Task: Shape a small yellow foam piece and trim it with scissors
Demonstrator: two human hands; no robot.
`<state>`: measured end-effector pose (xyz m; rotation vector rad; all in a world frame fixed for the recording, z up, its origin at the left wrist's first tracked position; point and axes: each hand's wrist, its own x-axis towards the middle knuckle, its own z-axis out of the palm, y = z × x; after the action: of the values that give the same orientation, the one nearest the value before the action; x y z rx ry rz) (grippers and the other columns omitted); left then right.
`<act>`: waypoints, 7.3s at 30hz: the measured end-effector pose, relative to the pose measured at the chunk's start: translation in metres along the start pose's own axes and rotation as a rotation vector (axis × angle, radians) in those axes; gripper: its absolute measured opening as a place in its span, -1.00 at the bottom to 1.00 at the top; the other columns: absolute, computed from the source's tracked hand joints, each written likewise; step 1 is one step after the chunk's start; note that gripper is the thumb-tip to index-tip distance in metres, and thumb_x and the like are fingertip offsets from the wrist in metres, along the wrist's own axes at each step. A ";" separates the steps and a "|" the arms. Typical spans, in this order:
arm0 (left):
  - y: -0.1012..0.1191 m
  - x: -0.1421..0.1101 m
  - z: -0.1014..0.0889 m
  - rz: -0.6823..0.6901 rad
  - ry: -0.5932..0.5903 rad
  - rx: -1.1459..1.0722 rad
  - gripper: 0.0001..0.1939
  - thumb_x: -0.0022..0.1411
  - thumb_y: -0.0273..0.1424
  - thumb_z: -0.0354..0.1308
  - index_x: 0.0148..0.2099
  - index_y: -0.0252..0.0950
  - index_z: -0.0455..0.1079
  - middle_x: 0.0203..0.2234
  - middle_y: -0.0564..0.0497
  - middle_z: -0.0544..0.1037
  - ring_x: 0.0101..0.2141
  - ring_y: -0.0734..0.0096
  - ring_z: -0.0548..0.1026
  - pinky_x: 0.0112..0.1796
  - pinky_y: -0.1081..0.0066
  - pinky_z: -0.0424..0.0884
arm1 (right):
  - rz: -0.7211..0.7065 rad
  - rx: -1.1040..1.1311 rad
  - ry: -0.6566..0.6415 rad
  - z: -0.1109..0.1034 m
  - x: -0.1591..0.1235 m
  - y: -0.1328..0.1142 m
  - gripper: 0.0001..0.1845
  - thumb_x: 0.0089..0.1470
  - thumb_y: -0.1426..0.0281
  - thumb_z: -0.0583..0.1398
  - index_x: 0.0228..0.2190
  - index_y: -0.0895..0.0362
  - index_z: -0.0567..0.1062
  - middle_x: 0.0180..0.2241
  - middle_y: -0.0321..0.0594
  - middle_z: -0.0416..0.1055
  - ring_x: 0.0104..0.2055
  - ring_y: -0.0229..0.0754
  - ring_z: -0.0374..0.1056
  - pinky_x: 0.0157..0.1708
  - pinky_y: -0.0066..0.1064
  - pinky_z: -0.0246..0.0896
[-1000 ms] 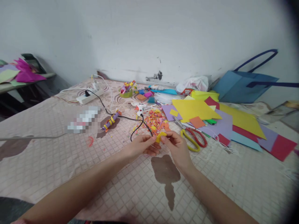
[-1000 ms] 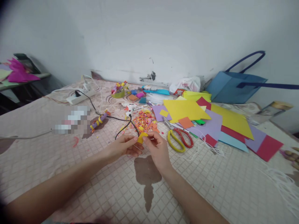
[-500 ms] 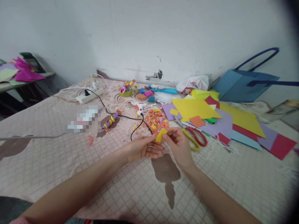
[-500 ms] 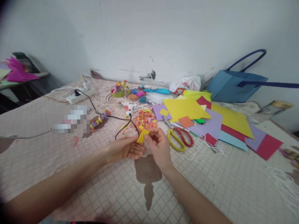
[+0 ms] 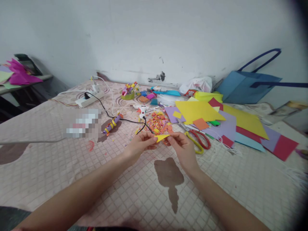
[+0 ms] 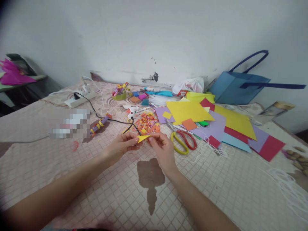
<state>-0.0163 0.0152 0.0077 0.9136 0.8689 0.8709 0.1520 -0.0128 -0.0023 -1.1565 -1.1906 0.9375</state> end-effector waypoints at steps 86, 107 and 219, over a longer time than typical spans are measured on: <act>0.002 -0.002 0.003 0.034 0.016 -0.125 -0.70 -0.04 -0.34 0.37 -0.33 -0.37 0.36 -0.41 0.02 0.51 -0.42 0.49 0.49 -0.34 0.44 0.44 | -0.316 -0.332 -0.159 0.002 -0.009 -0.001 -0.89 0.07 0.43 0.19 -0.29 0.05 0.45 -0.31 -0.22 0.41 -0.29 -0.18 0.33 -0.27 -0.32 0.28; 0.003 -0.001 -0.002 -0.097 0.023 -0.078 -0.74 -0.03 -0.37 0.37 -0.34 -0.36 0.37 -0.42 0.01 0.54 -0.44 0.50 0.51 -0.37 0.48 0.43 | -0.648 -0.598 -0.197 -0.005 -0.004 0.003 -0.83 0.16 0.46 0.12 -0.27 0.00 0.49 -0.29 -0.17 0.41 -0.17 -0.10 0.34 -0.14 -0.18 0.29; 0.007 0.001 -0.005 -0.107 -0.138 0.039 -0.61 -0.07 -0.36 0.39 -0.17 -0.33 0.39 -0.37 0.01 0.52 -0.38 0.53 0.46 -0.28 0.44 0.34 | -0.627 -0.577 -0.172 -0.004 -0.004 -0.007 -0.85 0.14 0.52 0.11 -0.29 0.05 0.43 -0.20 -0.14 0.41 -0.08 -0.09 0.33 -0.06 -0.15 0.25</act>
<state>-0.0227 0.0199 0.0122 0.9413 0.8094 0.6929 0.1551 -0.0189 0.0037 -1.0369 -1.8959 0.2131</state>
